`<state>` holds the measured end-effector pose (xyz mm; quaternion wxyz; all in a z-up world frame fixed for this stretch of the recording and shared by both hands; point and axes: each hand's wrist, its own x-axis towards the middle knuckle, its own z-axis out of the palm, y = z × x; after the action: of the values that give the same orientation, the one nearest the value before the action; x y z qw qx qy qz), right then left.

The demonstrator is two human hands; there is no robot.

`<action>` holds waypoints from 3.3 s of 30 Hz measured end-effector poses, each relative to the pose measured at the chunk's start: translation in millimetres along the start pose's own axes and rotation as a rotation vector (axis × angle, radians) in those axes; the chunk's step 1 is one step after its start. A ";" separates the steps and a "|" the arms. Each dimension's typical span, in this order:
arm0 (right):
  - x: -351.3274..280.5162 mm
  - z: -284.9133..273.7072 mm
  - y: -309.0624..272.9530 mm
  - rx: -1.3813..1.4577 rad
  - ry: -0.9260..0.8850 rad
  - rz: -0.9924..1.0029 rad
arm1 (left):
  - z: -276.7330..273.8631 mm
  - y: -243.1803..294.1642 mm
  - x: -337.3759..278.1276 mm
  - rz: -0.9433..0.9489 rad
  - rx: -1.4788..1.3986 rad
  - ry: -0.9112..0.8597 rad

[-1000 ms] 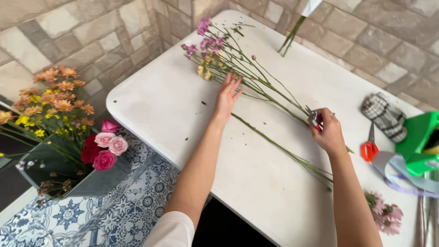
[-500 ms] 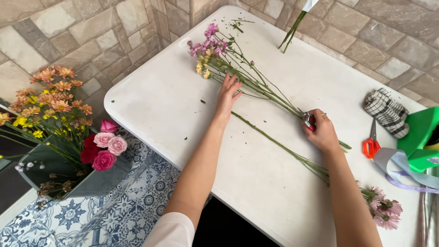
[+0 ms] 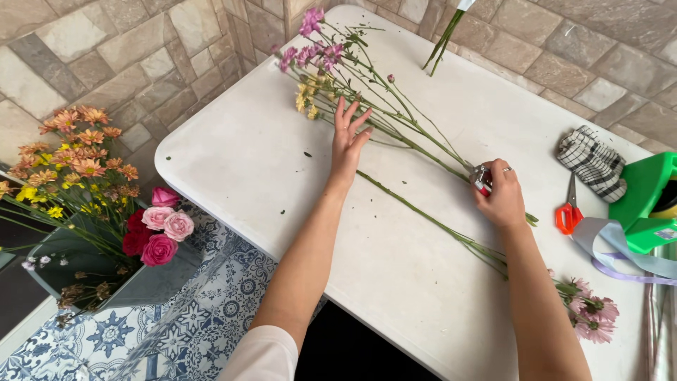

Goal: The person trims flower stems using shears, handling individual flowers and a bunch of pink chrysanthemums on a table.

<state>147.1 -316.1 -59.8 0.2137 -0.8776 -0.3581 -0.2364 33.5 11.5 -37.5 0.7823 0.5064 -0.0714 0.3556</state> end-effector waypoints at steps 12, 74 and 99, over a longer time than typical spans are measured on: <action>-0.1 1.5 10.1 -0.009 -0.177 0.029 | -18.7 -38.0 5.3 -0.124 0.285 0.391; -2.6 3.9 23.7 0.051 -0.095 0.166 | -2.1 -63.8 47.9 0.730 1.615 -0.655; 4.4 -62.1 -8.8 0.428 -0.285 0.437 | 22.0 -17.8 29.1 0.323 1.648 -0.759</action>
<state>127.3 -341.8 -6.0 0.3865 -0.8931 -0.2293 0.0208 71.6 2.9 -26.5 0.0390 0.9701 -0.1173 0.2089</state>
